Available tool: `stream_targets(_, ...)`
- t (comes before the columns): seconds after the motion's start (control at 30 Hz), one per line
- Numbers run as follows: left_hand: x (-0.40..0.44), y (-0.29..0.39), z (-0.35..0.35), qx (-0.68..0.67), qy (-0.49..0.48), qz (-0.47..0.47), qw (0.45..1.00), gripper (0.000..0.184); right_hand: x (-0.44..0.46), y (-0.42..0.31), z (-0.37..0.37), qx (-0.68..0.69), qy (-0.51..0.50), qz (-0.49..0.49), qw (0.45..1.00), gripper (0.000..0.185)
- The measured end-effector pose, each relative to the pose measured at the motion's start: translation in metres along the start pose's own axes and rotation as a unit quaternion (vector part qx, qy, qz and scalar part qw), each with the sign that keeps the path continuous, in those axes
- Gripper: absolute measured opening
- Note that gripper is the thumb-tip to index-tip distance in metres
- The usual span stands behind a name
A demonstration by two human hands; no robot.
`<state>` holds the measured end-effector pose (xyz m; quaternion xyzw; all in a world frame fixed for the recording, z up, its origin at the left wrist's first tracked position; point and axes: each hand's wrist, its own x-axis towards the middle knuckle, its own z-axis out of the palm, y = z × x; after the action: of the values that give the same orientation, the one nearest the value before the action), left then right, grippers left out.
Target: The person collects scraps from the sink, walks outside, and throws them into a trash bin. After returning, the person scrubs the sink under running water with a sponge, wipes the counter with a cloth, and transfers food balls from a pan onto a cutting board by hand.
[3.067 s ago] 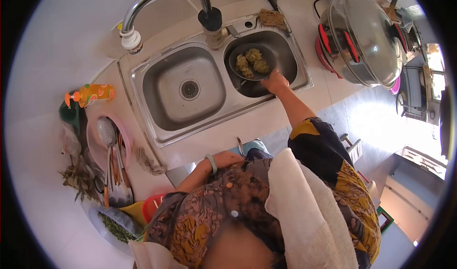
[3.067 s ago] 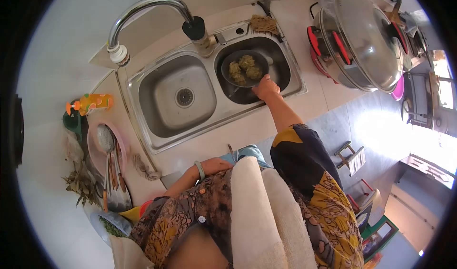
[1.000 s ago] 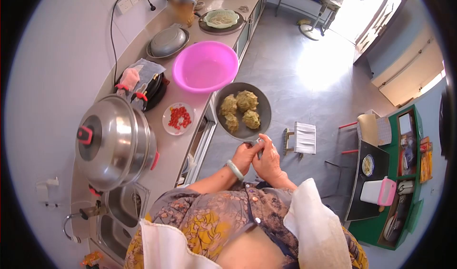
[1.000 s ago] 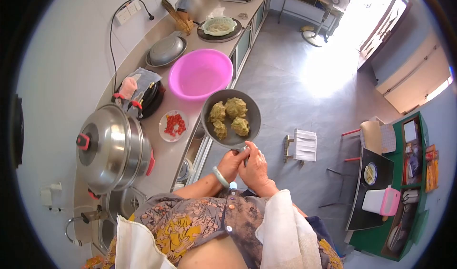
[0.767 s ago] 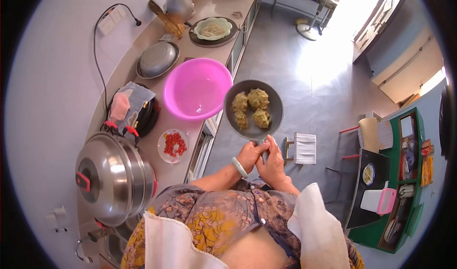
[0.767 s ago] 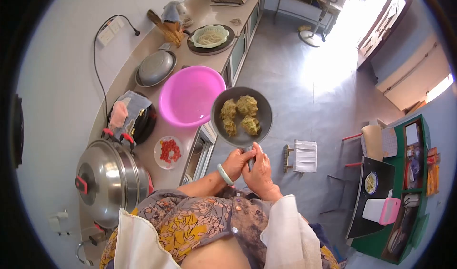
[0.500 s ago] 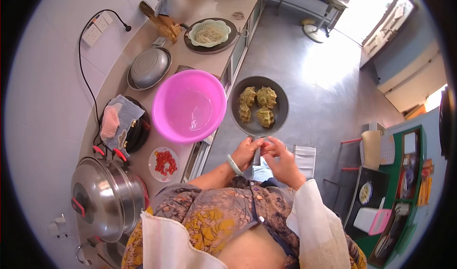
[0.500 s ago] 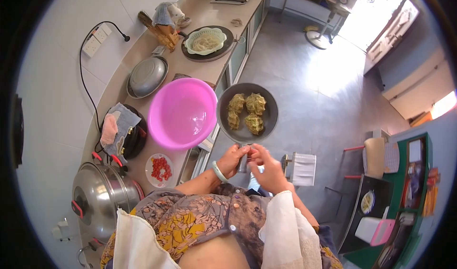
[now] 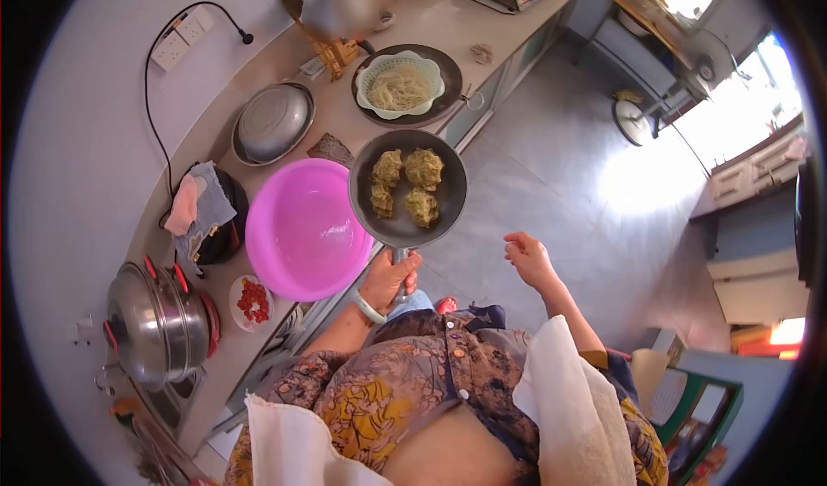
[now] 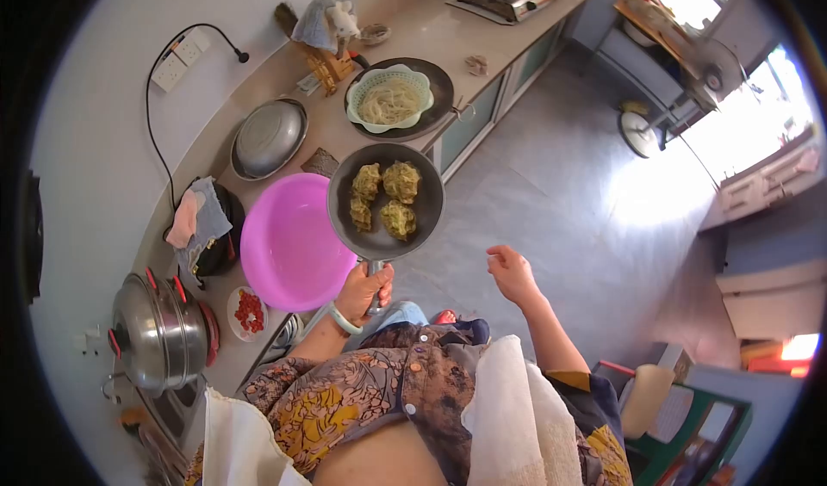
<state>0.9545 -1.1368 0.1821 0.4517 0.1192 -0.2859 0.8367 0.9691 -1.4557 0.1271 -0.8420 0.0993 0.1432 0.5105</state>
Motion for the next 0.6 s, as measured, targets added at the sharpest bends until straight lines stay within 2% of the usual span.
stream_targets(0.1,0.012,0.008,0.006,-0.018,0.05,0.019,0.998,0.019,0.075,-0.004,0.011,-0.017,-0.078,-0.033,0.996,0.032)
stream_targets(0.23,0.033,0.015,0.006,-0.036,0.086,0.051,0.994,0.017,0.168,-0.045,0.032,0.22,-0.124,0.054,0.966,0.04)
stream_targets(0.33,0.051,0.016,0.004,-0.063,0.129,0.054,0.988,0.016,0.241,-0.062,0.045,0.292,-0.137,0.076,0.944,0.048)
stream_targets(0.5,0.079,0.042,0.019,-0.068,0.208,0.062,0.974,0.014,0.334,-0.092,0.063,0.317,-0.121,0.145,0.929,0.071)
stream_targets(0.6,0.092,0.052,0.03,-0.089,0.265,0.075,0.957,0.014,0.377,-0.108,0.066,0.334,-0.127,0.154,0.921,0.081)
